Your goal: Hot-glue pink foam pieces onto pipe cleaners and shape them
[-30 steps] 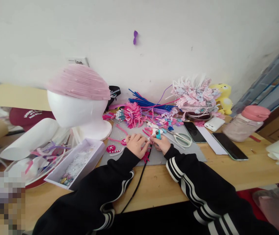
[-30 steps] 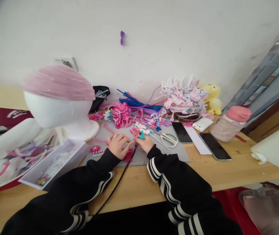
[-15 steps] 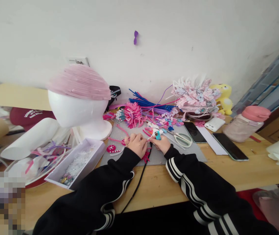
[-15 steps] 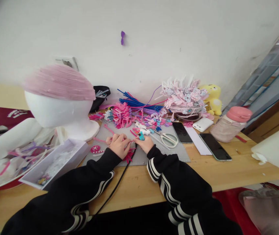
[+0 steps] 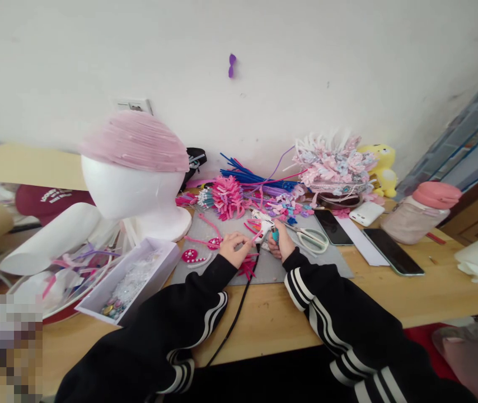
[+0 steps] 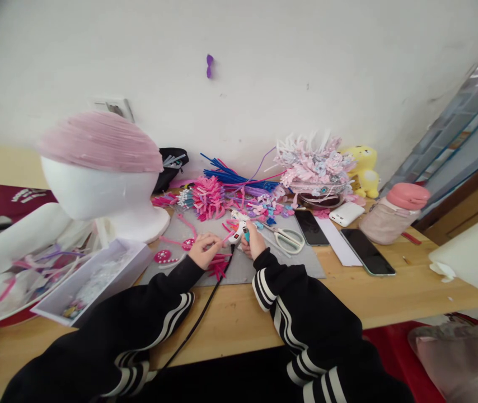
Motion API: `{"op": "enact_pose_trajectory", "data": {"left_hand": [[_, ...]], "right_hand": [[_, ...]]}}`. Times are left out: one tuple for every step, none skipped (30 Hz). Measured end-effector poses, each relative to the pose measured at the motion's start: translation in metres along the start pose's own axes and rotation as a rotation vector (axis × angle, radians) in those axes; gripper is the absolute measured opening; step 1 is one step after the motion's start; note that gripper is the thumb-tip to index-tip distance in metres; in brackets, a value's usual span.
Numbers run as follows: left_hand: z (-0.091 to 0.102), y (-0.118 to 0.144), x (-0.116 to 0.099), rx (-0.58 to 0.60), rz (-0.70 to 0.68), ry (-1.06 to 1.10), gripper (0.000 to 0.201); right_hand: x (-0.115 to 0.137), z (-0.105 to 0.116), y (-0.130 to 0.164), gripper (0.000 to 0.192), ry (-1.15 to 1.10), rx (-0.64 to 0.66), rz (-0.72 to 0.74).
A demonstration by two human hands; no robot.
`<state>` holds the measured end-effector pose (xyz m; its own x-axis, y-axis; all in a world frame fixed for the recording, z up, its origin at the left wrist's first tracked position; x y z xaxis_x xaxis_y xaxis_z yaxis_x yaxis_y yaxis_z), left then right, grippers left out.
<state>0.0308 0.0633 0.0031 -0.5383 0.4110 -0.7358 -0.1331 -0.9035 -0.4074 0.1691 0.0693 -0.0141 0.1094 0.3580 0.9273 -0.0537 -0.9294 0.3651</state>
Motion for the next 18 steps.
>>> {"op": "enact_pose_trajectory", "data": {"left_hand": [[0.000,0.000,-0.001,0.007,-0.010,0.021,0.022],[0.001,-0.001,-0.002,0.005,-0.012,0.031,0.022],[0.002,-0.001,-0.003,-0.001,-0.011,0.035,0.021],[0.003,0.000,-0.006,-0.007,-0.012,0.037,0.021],[0.004,0.000,-0.008,-0.013,-0.016,0.040,0.021],[0.005,0.000,-0.010,-0.017,-0.022,0.043,0.020],[0.006,0.000,-0.012,-0.019,-0.029,0.047,0.020],[0.006,0.000,-0.014,-0.019,-0.037,0.052,0.020],[0.006,0.001,-0.015,-0.019,-0.042,0.057,0.020],[0.006,0.001,-0.015,-0.018,-0.046,0.062,0.020],[0.006,0.001,-0.015,-0.017,-0.049,0.066,0.020],[0.006,0.001,-0.015,-0.019,-0.052,0.071,0.020],[0.006,0.001,-0.015,-0.021,-0.056,0.076,0.020],[0.006,0.001,-0.015,-0.024,-0.060,0.080,0.020],[0.006,0.001,-0.015,-0.027,-0.066,0.084,0.020],[0.006,0.001,-0.015,-0.028,-0.072,0.087,0.020],[0.006,0.001,-0.015,-0.027,-0.078,0.089,0.020],[0.006,0.001,-0.015,-0.024,-0.083,0.090,0.020]], "right_hand": [[-0.001,0.000,0.000,0.053,-0.008,-0.009,-0.032],[-0.001,-0.001,0.000,0.053,-0.004,-0.001,-0.052],[-0.002,-0.002,0.000,0.053,-0.002,0.011,-0.066],[-0.002,-0.003,0.000,0.053,-0.002,0.022,-0.077],[-0.002,-0.004,0.000,0.053,-0.002,0.028,-0.084],[-0.002,-0.004,0.000,0.052,0.001,0.031,-0.090],[-0.002,-0.003,-0.001,0.052,0.007,0.029,-0.093],[-0.002,-0.003,-0.001,0.051,0.012,0.022,-0.095],[-0.002,-0.003,-0.001,0.050,0.015,0.015,-0.099],[-0.001,-0.002,-0.001,0.049,0.018,0.008,-0.105],[-0.001,-0.003,0.000,0.048,0.020,0.004,-0.116],[-0.001,-0.004,0.001,0.048,0.025,0.002,-0.130],[0.000,-0.005,0.002,0.047,0.031,0.001,-0.140],[0.000,-0.006,0.003,0.047,0.040,-0.003,-0.143],[0.001,-0.006,0.004,0.046,0.049,-0.009,-0.138],[0.002,-0.007,0.005,0.046,0.058,-0.017,-0.127],[0.003,-0.007,0.005,0.046,0.065,-0.023,-0.112],[0.003,-0.007,0.005,0.046,0.067,-0.027,-0.098]]}}
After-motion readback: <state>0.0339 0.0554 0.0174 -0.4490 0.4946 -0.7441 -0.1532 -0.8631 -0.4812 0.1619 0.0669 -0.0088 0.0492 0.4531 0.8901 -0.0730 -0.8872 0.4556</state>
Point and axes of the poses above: each hand's wrist, its own y-axis away from the middle knuckle, its own z-axis out of the back of the hand, x = y × z, the point moved 5 cm from there along -y, towards the middle knuckle, and after that the axes turned 7 degrees about -x, right-handed, at the moved point
